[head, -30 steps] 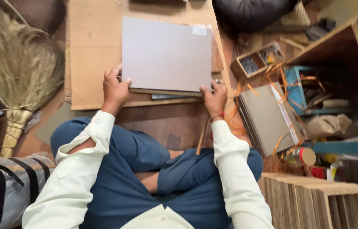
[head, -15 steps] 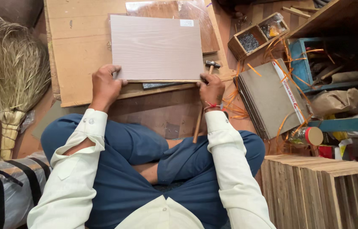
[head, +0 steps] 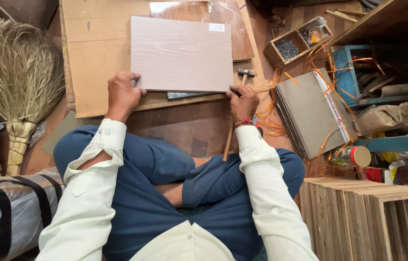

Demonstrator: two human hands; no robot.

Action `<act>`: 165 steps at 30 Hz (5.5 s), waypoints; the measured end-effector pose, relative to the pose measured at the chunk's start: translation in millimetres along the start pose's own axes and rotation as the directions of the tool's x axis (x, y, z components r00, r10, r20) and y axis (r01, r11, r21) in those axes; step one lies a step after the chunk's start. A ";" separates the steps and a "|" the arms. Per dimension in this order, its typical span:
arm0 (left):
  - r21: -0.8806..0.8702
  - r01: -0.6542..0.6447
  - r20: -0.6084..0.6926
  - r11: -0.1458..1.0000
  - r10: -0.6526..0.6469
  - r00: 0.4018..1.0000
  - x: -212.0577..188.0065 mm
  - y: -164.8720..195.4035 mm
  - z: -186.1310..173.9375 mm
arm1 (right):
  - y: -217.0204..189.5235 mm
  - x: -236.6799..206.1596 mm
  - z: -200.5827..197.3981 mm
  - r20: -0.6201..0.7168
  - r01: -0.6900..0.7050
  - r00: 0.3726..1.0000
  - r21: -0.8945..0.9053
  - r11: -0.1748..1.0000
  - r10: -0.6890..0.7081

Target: The person sits on the floor and uses a hammer to drive nails into the edges of rectangular frames, securing a backing sheet. They repeatedly position the frame, hammer nails, and flip the frame to work on different sides.

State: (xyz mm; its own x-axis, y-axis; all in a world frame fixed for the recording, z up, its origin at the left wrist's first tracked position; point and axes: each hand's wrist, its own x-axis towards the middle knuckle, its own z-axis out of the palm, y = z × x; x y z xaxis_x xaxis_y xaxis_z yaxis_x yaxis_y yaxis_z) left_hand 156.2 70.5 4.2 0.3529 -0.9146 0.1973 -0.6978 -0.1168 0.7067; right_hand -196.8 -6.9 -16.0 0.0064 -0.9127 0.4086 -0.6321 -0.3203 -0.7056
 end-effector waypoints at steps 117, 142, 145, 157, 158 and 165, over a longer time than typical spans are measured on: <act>-0.232 -0.228 0.009 0.946 0.236 0.972 6.2 141.5 161.4 | -87.7 -138.8 -91.9 0.160 -0.516 0.857 0.233 0.824 0.491; -0.375 -0.131 0.019 0.918 0.149 0.989 23.4 119.9 184.9 | -113.9 -135.5 -96.0 -0.025 -0.402 0.913 0.126 0.907 0.408; -0.368 -0.080 0.022 0.927 0.094 0.995 28.3 119.1 187.5 | -114.1 -133.7 -95.6 -0.096 -0.288 0.949 0.111 0.951 0.299; -0.340 -0.083 0.030 0.937 0.099 0.995 24.8 127.8 182.1 | -114.4 -123.6 -92.7 -0.159 -0.097 0.985 -0.217 0.971 0.063; -0.340 -0.087 0.019 0.936 0.099 0.995 24.7 127.8 183.3 | -114.0 -120.1 -90.5 -0.073 0.105 0.986 -0.430 0.897 -0.150; -0.293 -0.128 -0.009 0.947 0.131 0.991 27.1 123.3 192.5 | -117.4 -121.1 -88.8 -0.216 -0.242 0.950 -0.059 0.968 0.224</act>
State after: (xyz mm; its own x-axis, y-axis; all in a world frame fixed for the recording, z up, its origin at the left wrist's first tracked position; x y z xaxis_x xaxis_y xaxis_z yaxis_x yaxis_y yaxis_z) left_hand -40.3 -43.2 -34.1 0.2643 -0.9184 0.2944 -0.5233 0.1198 0.8437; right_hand -192.1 163.7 68.7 -0.3028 -0.8846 0.3548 -0.6593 -0.0744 -0.7482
